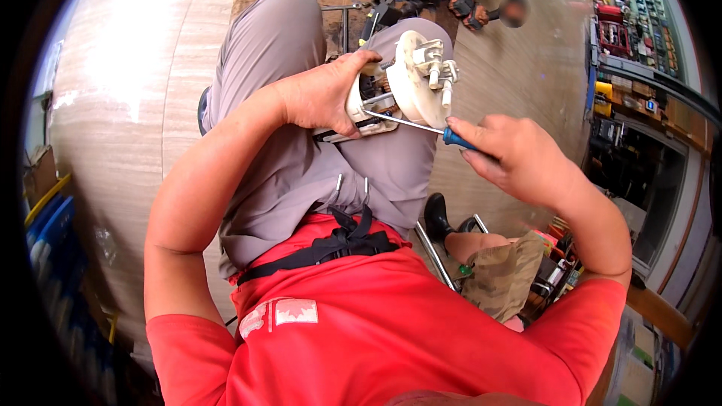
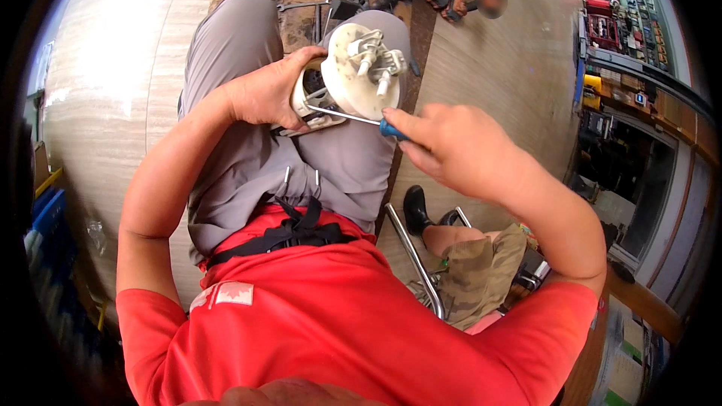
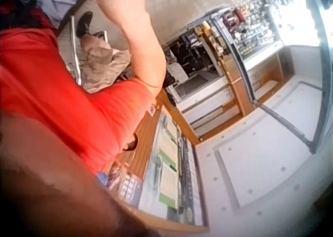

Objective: The person disassembles and works on a fuel pump assembly using a screwdriver and by hand while sitting.

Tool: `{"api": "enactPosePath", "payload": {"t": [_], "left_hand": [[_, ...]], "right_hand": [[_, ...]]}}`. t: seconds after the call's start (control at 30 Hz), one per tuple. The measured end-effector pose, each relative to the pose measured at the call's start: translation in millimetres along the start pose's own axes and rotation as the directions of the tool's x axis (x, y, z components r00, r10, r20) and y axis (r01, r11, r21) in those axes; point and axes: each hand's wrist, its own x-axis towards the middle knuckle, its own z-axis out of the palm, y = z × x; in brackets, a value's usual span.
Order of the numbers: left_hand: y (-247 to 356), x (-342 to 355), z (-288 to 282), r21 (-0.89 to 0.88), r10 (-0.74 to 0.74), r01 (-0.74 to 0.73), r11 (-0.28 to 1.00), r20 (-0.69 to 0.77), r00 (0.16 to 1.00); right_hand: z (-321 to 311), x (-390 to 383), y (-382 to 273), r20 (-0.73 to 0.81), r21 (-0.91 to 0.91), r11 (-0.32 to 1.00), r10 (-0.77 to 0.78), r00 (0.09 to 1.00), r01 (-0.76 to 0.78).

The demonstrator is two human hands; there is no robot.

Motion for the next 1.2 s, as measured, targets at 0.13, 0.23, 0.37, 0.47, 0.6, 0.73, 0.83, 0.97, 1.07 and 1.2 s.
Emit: {"api": "enactPosePath", "payload": {"t": [0.13, 0.23, 0.37, 0.47, 0.6, 0.73, 0.83, 0.97, 1.07, 1.2], "left_hand": [[1, 2, 1, -0.020, 0.005, -0.005, 1.000, 0.018, 1.000], [-1, 1, 2, 0.005, 0.011, -0.011, 1.000, 0.030, 0.999], [1, -2, 1, 0.022, 0.006, -0.006, 1.000, 0.032, 0.999], [1, -1, 2, 0.030, 0.007, -0.008, 1.000, 0.028, 1.000], [-2, -1, 4, 0.090, 0.041, -0.042, 0.995, 0.008, 0.999], [3, -3, 5, 0.108, 0.003, -0.004, 0.994, 0.009, 1.000], [6, -2, 4, 0.112, 0.018, -0.018, 0.994, 0.002, 1.000], [7, -4, 7, 0.045, 0.087, -0.084, 0.995, -0.077, 0.993], [16, -10, 4, 0.066, 0.067, -0.061, 0.996, -0.102, 0.993], [21, -14, 3, 0.060, 0.014, -0.007, 0.998, -0.116, 0.993]], "right_hand": [[-6, 9, 10, 0.095, 0.318, 0.940, 0.095, 0.991, -0.121], [-4, 8, -4, 0.067, 0.090, 0.993, 0.067, 0.995, -0.073], [-10, 11, -19, 0.065, -0.105, 0.993, 0.053, 0.996, -0.046], [-6, 14, 0, 0.141, 0.327, 0.932, 0.118, 0.983, -0.159], [1, 11, -12, 0.064, 0.045, 0.998, 0.047, 0.997, -0.050], [-3, 9, -38, 0.065, -0.266, 0.962, 0.082, 0.995, -0.061], [-8, 10, -39, 0.064, -0.176, 0.981, 0.087, 0.994, -0.075], [-20, 9, -30, -0.001, 0.231, 0.968, 0.105, 0.994, -0.102], [-12, -3, -34, -0.168, 0.479, 0.876, 0.158, 0.973, -0.060], [15, -21, -28, -0.323, 0.655, 0.751, 0.178, 0.930, 0.084]]}}
